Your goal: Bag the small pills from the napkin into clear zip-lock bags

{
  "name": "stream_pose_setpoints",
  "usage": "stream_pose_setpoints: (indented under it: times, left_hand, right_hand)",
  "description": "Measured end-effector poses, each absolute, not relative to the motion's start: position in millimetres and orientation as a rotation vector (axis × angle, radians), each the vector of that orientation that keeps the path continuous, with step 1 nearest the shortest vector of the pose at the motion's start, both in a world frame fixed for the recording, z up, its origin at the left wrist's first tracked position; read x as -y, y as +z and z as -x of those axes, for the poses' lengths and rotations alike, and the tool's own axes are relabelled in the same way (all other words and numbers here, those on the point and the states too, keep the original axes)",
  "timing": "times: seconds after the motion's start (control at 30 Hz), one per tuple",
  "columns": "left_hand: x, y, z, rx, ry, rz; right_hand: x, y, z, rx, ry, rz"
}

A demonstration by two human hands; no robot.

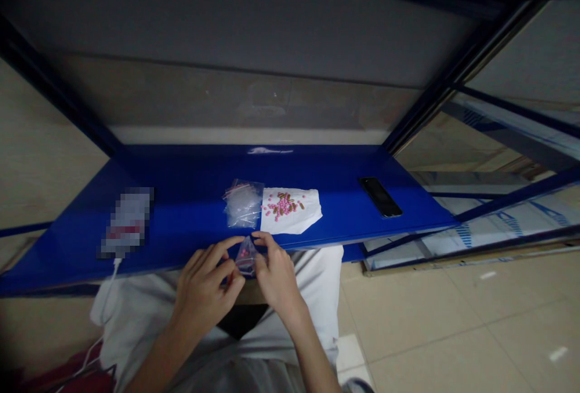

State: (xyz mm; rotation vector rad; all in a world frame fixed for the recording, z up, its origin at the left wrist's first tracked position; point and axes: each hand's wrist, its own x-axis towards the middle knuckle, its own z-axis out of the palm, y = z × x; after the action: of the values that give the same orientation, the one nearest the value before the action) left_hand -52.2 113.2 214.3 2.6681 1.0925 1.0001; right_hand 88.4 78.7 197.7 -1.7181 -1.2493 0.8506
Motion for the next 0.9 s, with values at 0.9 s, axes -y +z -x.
stream_pose_setpoints:
  times: [0.9]
  left_hand:
    - [-166, 147, -47, -0.915, 1.055, -2.317]
  right_hand:
    - [-109, 169, -210, 0.392, 0.719, 1.500]
